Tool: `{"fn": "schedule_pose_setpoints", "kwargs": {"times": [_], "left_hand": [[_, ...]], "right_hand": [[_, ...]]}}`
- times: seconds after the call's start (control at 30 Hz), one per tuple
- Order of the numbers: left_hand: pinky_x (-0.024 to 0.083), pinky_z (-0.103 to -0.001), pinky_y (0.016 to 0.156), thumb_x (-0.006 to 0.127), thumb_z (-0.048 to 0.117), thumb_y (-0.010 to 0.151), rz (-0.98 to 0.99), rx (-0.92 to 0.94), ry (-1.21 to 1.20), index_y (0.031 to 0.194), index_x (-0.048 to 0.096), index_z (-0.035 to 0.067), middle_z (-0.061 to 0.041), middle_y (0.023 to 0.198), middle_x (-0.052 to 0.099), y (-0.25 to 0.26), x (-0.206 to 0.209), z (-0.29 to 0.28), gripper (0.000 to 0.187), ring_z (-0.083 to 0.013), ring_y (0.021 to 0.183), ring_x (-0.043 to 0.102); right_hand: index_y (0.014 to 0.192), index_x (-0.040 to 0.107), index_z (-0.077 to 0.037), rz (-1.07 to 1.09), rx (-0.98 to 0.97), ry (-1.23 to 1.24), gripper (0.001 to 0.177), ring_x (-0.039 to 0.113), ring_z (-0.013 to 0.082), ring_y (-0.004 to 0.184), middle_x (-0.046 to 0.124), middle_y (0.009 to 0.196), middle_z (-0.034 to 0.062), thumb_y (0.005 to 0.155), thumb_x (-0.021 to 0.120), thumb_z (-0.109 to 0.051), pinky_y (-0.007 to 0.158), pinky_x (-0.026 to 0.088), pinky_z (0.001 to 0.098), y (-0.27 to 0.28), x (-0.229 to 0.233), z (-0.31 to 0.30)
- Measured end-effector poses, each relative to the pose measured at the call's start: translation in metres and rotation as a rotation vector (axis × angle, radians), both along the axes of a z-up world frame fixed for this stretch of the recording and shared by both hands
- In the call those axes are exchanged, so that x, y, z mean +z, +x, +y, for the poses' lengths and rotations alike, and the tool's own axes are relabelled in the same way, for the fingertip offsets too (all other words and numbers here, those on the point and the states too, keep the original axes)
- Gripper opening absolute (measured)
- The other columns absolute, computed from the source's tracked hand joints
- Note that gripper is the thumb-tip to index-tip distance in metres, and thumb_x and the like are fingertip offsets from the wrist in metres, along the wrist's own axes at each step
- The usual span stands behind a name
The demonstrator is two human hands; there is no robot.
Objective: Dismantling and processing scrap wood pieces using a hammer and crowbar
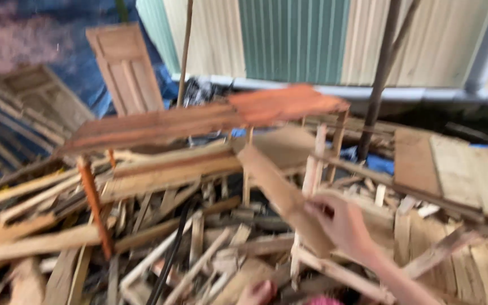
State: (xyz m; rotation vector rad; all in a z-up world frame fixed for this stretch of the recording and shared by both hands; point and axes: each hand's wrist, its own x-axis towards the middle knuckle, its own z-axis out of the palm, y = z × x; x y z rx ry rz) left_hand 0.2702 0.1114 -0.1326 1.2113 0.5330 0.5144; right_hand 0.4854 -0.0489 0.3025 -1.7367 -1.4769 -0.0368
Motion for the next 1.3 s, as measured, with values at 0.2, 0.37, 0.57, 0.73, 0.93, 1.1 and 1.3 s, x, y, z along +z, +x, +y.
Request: {"fn": "schedule_pose_setpoints", "kwargs": {"times": [0.2, 0.37, 0.57, 0.73, 0.93, 1.1, 1.3], "left_hand": [[0.048, -0.038, 0.081, 0.043, 0.032, 0.107, -0.260, 0.464, -0.466, 0.120, 0.070, 0.004, -0.012, 0.108, 0.071, -0.047, 0.110, -0.042, 0.041, -0.0204, 0.091, 0.061], [0.044, -0.032, 0.066, 0.073, 0.022, 0.092, -0.187, 0.922, -0.224, 0.111, 0.067, 0.006, -0.006, 0.093, 0.066, -0.141, 0.132, -0.038, 0.025, -0.0158, 0.077, 0.057], [0.057, -0.027, 0.088, 0.066, 0.008, 0.098, -0.197, 1.094, 0.209, 0.123, 0.068, -0.003, -0.012, 0.109, 0.076, -0.200, 0.218, -0.071, 0.028, -0.0173, 0.097, 0.073], [0.058, -0.026, 0.088, 0.063, -0.004, 0.097, 0.015, 1.058, 0.510, 0.115, 0.070, -0.002, -0.011, 0.105, 0.077, -0.218, 0.220, -0.079, 0.019, -0.0166, 0.095, 0.074], [0.065, -0.027, 0.074, 0.061, -0.008, 0.098, 0.119, 1.324, 0.652, 0.121, 0.065, 0.002, -0.016, 0.110, 0.071, -0.274, 0.204, -0.068, 0.025, -0.0242, 0.095, 0.075], [0.054, -0.027, 0.086, 0.058, 0.015, 0.107, 0.021, 1.421, 0.533, 0.116, 0.063, 0.005, -0.002, 0.094, 0.068, -0.290, 0.229, -0.083, 0.014, -0.0123, 0.087, 0.065], [0.055, -0.027, 0.089, 0.055, 0.021, 0.108, -0.123, 1.526, 0.529, 0.118, 0.062, 0.003, -0.006, 0.098, 0.068, -0.311, 0.224, -0.092, 0.021, -0.0134, 0.091, 0.066]], "right_hand": [[0.089, 0.082, -0.012, 0.331, 0.118, -0.271, 0.018, 0.072, 0.0124, 0.060, 0.085, 0.078, -0.0035, 0.073, 0.082, -0.020, 0.061, 0.057, 0.0243, -0.075, -0.180, -0.041], [0.090, 0.075, -0.008, 0.369, 0.235, -0.443, 0.025, 0.061, 0.0168, 0.056, 0.076, 0.073, 0.0012, 0.086, 0.071, -0.032, 0.056, 0.050, 0.0309, -0.130, -0.269, -0.036], [0.105, 0.052, -0.001, -0.005, 0.143, -1.088, 0.047, 0.069, 0.0296, 0.072, 0.064, 0.088, 0.0158, 0.100, 0.048, -0.048, 0.067, 0.062, 0.0413, -0.183, -0.390, -0.066], [0.117, 0.048, -0.007, -0.226, 0.072, -1.180, 0.055, 0.073, 0.0386, 0.093, 0.069, 0.106, 0.0190, 0.081, 0.074, -0.038, 0.081, 0.060, 0.0469, -0.194, -0.535, -0.136], [0.118, 0.047, -0.004, -0.235, 0.258, -1.416, 0.030, 0.074, 0.0379, 0.099, 0.073, 0.106, 0.0190, 0.093, 0.054, -0.018, 0.088, 0.057, 0.0489, -0.189, -0.557, -0.147], [0.113, 0.049, -0.008, 0.396, 0.418, -1.432, 0.028, 0.069, 0.0207, 0.084, 0.074, 0.098, 0.0085, 0.098, 0.061, -0.028, 0.075, 0.056, 0.0345, -0.211, -0.450, -0.155], [0.131, 0.066, -0.010, 0.821, 0.254, -1.363, 0.032, 0.044, 0.0089, 0.051, 0.064, 0.076, 0.0036, 0.102, 0.055, -0.016, 0.043, 0.033, 0.0233, -0.241, -0.326, -0.083]]}}
